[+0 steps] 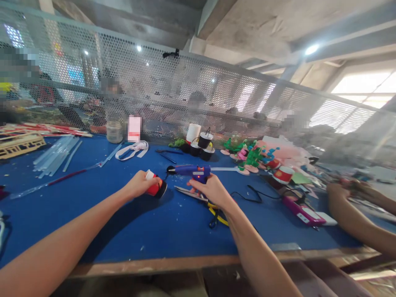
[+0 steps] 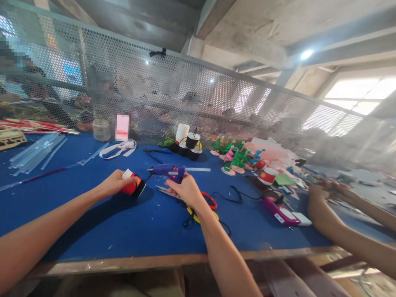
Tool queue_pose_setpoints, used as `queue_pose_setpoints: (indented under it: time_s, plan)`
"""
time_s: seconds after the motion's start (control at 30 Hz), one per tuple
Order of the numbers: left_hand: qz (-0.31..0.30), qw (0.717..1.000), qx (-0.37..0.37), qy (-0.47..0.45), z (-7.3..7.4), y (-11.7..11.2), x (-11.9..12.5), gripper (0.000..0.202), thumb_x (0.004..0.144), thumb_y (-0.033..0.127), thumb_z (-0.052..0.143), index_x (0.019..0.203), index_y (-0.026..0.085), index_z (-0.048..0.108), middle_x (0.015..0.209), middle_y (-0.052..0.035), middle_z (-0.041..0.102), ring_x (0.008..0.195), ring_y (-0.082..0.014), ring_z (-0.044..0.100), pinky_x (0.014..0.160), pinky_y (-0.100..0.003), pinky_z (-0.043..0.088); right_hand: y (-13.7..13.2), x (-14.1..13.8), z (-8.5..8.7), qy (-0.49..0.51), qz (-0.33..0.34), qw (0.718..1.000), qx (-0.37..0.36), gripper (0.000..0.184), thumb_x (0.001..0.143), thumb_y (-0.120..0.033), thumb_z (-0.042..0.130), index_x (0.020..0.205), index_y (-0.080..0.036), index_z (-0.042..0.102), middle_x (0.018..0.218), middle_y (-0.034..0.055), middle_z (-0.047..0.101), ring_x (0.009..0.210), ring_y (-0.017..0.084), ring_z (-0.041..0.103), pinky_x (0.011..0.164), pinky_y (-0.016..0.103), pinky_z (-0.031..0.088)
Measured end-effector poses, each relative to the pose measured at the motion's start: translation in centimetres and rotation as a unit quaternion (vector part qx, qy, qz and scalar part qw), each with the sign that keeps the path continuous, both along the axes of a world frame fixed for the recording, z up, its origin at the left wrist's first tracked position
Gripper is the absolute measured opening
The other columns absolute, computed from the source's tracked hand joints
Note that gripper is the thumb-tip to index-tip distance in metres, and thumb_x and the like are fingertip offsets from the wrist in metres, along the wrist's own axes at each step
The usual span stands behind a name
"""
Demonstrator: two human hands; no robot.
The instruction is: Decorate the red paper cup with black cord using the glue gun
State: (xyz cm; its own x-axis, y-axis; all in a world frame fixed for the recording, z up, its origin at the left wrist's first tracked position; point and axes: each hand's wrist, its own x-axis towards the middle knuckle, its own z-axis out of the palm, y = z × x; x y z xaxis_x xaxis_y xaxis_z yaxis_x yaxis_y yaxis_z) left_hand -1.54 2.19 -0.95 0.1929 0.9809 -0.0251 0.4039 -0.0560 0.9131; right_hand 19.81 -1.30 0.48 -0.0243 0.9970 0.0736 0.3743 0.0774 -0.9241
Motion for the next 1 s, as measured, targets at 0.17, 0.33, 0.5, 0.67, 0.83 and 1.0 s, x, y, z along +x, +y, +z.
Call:
queue_pose_setpoints:
  time_s: [0.17,0.33,0.5,0.67,0.83,1.0]
  plan:
    - [0.015,0.999,-0.031,-0.036,-0.6,0.6,-0.1,0.027,0.053,0.04,0.057,0.051,0.015,0.051,0.042,0.0045,0.043,0.042,-0.0089,0.037,0.045,-0.022,0.023,-0.3,-0.8,-1.2,-0.037,0.035,0.999,-0.003,0.015,0.068,-0.027,0.058,0.07,-0.013,0.062,0.049,-0.0001,0.058,0.043,0.008,0.05,0.044,0.019,0.042]
    - [0.007,0.999,-0.035,-0.034,-0.7,0.6,-0.1,0.026,0.055,0.04,0.057,0.054,0.014,0.054,0.043,0.005,0.043,0.043,-0.0088,0.037,0.046,-0.022,0.023,-0.7,-0.5,-1.4,-0.084,0.053,0.995,0.012,0.021,0.069,-0.034,0.059,0.071,-0.013,0.061,0.044,-0.0021,0.054,0.038,0.008,0.048,0.038,0.017,0.039]
    - [0.006,0.999,-0.031,-0.007,-0.3,0.2,0.0,0.026,0.057,0.039,0.057,0.051,0.014,0.05,0.042,0.0053,0.041,0.043,-0.0085,0.035,0.045,-0.023,0.021,-1.5,-0.7,-0.8,-0.139,0.052,0.989,0.021,0.024,0.07,-0.037,0.057,0.073,-0.014,0.061,0.039,-0.0032,0.051,0.035,0.009,0.047,0.038,0.018,0.038]
    - [0.01,1.0,-0.027,0.005,-0.1,0.0,0.1,0.027,0.057,0.039,0.057,0.047,0.015,0.047,0.041,0.0049,0.04,0.041,-0.0083,0.034,0.043,-0.023,0.018,-2.0,-1.0,-0.4,-0.171,0.033,0.984,0.029,0.022,0.071,-0.038,0.056,0.062,-0.017,0.057,0.037,-0.003,0.049,0.037,0.011,0.049,0.038,0.021,0.036]
    - [0.017,0.999,-0.032,0.002,0.1,-0.2,0.2,0.025,0.056,0.037,0.056,0.046,0.016,0.045,0.041,0.0053,0.04,0.042,-0.0081,0.033,0.044,-0.023,0.019,-2.2,-1.0,-0.4,-0.191,0.05,0.98,0.039,0.025,0.07,-0.036,0.055,0.053,-0.019,0.049,0.037,-0.0035,0.047,0.037,0.011,0.048,0.041,0.022,0.037]
    - [0.014,1.0,-0.026,0.01,0.1,-0.3,0.2,0.026,0.057,0.037,0.055,0.046,0.016,0.044,0.04,0.0057,0.039,0.042,-0.0082,0.032,0.044,-0.023,0.019,-2.1,-1.0,-0.8,-0.231,0.053,0.968,0.078,0.026,0.07,-0.035,0.054,0.05,-0.02,0.045,0.038,-0.0035,0.046,0.04,0.013,0.047,0.044,0.024,0.038]
